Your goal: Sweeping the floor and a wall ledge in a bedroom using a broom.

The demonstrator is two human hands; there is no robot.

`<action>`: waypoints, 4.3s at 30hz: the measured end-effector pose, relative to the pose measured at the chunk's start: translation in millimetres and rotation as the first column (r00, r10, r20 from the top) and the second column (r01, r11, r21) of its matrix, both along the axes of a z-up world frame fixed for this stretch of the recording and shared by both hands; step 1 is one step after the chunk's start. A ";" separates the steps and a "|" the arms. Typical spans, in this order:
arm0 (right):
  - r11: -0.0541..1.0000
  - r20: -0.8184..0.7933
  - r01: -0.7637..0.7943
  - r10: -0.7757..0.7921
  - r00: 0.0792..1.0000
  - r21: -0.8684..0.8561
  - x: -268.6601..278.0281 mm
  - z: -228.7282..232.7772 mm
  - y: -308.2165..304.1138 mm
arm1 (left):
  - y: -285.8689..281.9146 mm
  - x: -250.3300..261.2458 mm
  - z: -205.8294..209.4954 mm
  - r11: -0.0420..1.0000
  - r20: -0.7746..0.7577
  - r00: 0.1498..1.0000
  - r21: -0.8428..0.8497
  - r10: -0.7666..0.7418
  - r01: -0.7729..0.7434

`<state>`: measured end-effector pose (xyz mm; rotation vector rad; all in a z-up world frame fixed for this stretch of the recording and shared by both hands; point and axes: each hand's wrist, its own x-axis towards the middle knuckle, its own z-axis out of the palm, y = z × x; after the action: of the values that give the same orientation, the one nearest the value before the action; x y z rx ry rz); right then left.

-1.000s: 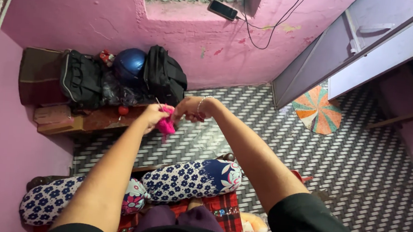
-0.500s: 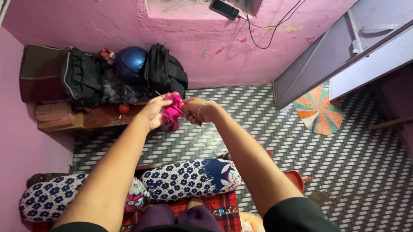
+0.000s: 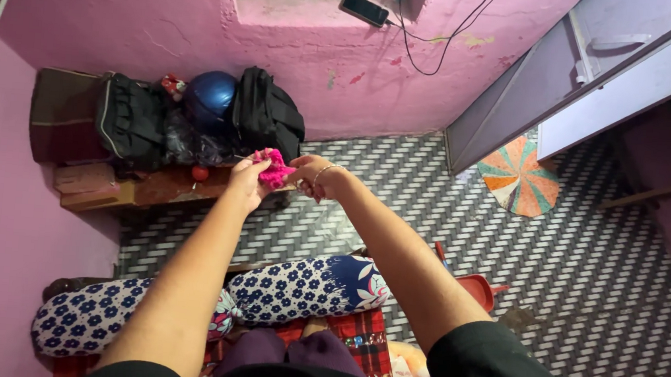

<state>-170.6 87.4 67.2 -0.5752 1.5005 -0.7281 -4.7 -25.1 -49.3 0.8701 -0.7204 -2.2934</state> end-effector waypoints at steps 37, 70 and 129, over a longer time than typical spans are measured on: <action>0.992 -0.231 0.021 -0.049 0.972 -0.121 -97.6 -30.2 138.5 | 84.9 -131.7 -30.1 0.757 0.370 0.661 0.289 -0.653 0.586; 0.319 -0.156 0.948 -0.937 0.313 -0.018 44.2 -155.0 525.1 | 379.1 -173.1 -31.6 -0.183 0.279 -0.265 0.287 -0.923 0.940; -0.953 -0.579 0.289 -0.285 -0.764 0.088 516.1 -259.3 495.4 | 804.6 6.2 -105.0 -0.265 0.972 0.199 0.226 0.123 -0.937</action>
<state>345.5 582.8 -192.1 2.6457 1.4960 -1.5156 1.5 779.6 -154.3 2.0349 1.1799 -0.8523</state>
